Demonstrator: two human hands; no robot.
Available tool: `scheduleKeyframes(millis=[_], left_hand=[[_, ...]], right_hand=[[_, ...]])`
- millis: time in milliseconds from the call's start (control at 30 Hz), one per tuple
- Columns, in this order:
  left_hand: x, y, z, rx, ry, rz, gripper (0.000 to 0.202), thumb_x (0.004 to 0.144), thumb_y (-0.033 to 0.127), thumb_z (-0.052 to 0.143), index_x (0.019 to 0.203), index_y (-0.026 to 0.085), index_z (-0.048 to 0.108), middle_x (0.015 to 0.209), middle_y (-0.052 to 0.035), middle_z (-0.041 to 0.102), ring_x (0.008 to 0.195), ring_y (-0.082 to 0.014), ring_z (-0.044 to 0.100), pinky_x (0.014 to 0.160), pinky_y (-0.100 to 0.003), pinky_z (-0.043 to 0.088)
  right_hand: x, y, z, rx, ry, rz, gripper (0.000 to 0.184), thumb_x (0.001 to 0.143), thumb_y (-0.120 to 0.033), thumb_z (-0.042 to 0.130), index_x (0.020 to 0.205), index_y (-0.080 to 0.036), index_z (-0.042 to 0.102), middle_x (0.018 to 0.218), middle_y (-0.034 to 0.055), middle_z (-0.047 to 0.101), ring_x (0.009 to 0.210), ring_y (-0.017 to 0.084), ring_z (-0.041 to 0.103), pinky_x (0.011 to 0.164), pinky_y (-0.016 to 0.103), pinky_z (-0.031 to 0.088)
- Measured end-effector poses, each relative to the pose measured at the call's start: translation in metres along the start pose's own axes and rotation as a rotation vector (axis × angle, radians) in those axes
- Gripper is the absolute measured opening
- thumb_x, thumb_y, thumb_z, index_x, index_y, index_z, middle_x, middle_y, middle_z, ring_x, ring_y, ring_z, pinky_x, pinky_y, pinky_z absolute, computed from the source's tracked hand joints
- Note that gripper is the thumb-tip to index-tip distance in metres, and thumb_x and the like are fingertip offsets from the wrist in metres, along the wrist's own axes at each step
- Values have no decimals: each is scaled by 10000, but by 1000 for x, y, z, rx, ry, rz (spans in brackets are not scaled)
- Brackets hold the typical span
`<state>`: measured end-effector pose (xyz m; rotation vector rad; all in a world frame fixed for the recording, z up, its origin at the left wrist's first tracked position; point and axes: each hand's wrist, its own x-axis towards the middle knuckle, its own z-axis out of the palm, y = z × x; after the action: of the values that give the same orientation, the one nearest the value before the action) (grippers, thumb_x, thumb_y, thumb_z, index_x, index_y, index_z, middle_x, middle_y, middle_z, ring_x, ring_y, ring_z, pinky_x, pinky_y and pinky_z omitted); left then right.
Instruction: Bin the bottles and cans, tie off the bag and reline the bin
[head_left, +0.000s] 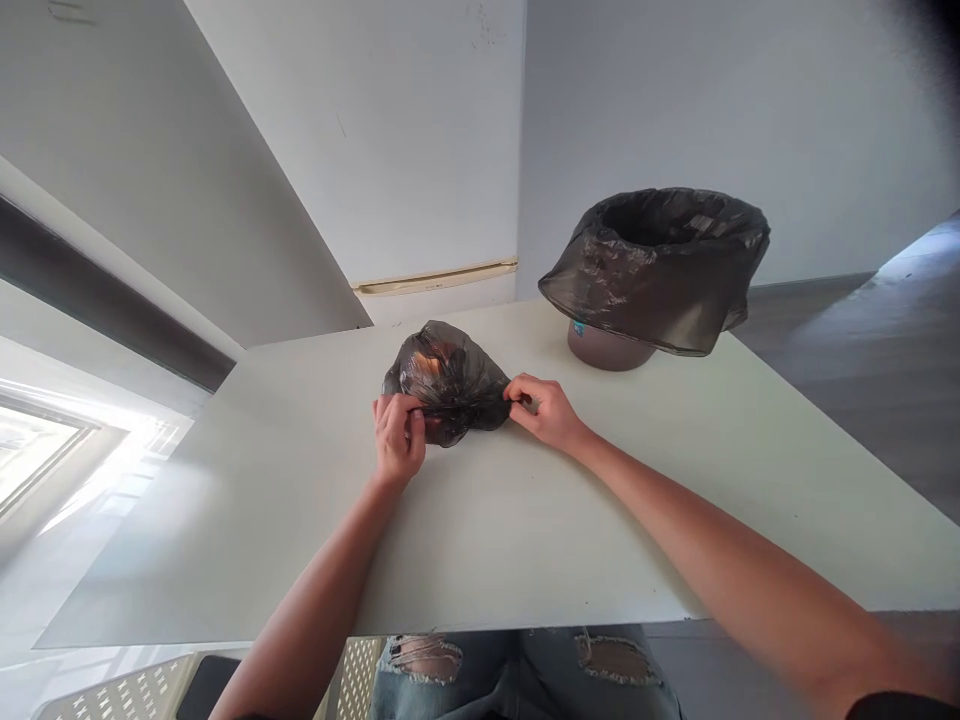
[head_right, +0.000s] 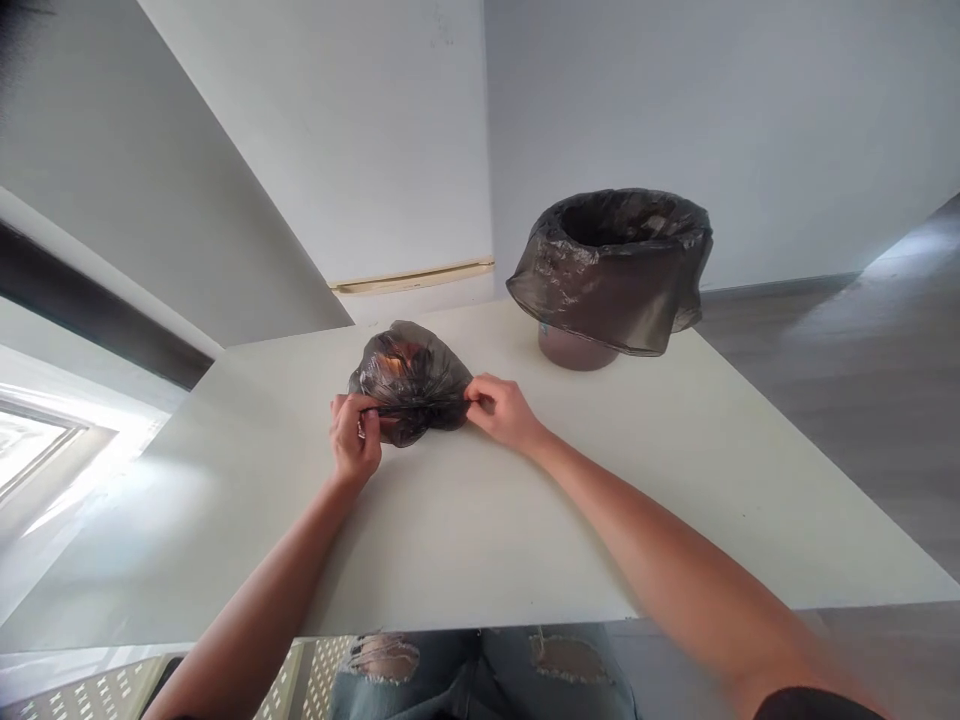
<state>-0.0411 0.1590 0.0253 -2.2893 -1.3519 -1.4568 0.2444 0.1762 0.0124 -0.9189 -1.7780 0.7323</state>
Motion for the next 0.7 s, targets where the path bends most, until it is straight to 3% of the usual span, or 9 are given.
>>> scheduleKeyframes(millis=[133, 233, 367, 500, 567, 700], left_hand=[[1, -9, -4, 31, 115, -109, 289, 1083, 384, 376, 927, 226, 561, 822, -66, 609, 846, -238, 518, 815, -407, 425], [5, -11, -9, -27, 89, -69, 363, 1092, 448, 348, 1005, 215, 613, 949, -93, 672, 928, -245, 565, 887, -426, 448], [8, -2, -10, 11, -69, 46, 317, 1042, 467, 541, 1163, 211, 685, 1118, -114, 721, 1047, -264, 623, 962, -451, 428], [9, 4, -7, 43, -66, 150, 87, 1002, 285, 652, 1002, 237, 724, 1019, -70, 720, 952, -220, 614, 937, -424, 412], [8, 4, -7, -57, 1, 84, 116, 1035, 273, 587, 994, 215, 678, 993, -72, 696, 934, -209, 606, 908, -405, 432], [8, -1, -12, -247, 207, -204, 228, 1087, 359, 484, 996, 198, 617, 968, -65, 649, 930, -191, 594, 847, -345, 464]], right_hand=[[1, 5, -3, 65, 58, 102, 149, 821, -148, 544, 920, -231, 618, 864, 2, 595, 798, 173, 539, 738, 314, 421], [2, 2, -3, 66, 8, 24, 269, 881, -135, 508, 1039, -241, 698, 919, 25, 610, 903, 198, 562, 792, 334, 434], [1, -8, -4, 25, -121, -124, 98, 953, -237, 633, 990, -240, 724, 904, 41, 614, 912, 218, 542, 845, 375, 446], [-1, -13, -10, 26, -123, -157, 81, 934, -192, 609, 877, -236, 647, 998, 54, 638, 965, 226, 545, 964, 437, 430], [-2, -15, -15, 79, -122, -158, 111, 893, -151, 572, 823, -236, 588, 1079, 56, 688, 1006, 237, 556, 998, 464, 414], [-5, -19, -20, 305, -71, -120, 116, 842, -174, 542, 758, -245, 506, 1164, 68, 761, 1202, 302, 573, 1052, 516, 420]])
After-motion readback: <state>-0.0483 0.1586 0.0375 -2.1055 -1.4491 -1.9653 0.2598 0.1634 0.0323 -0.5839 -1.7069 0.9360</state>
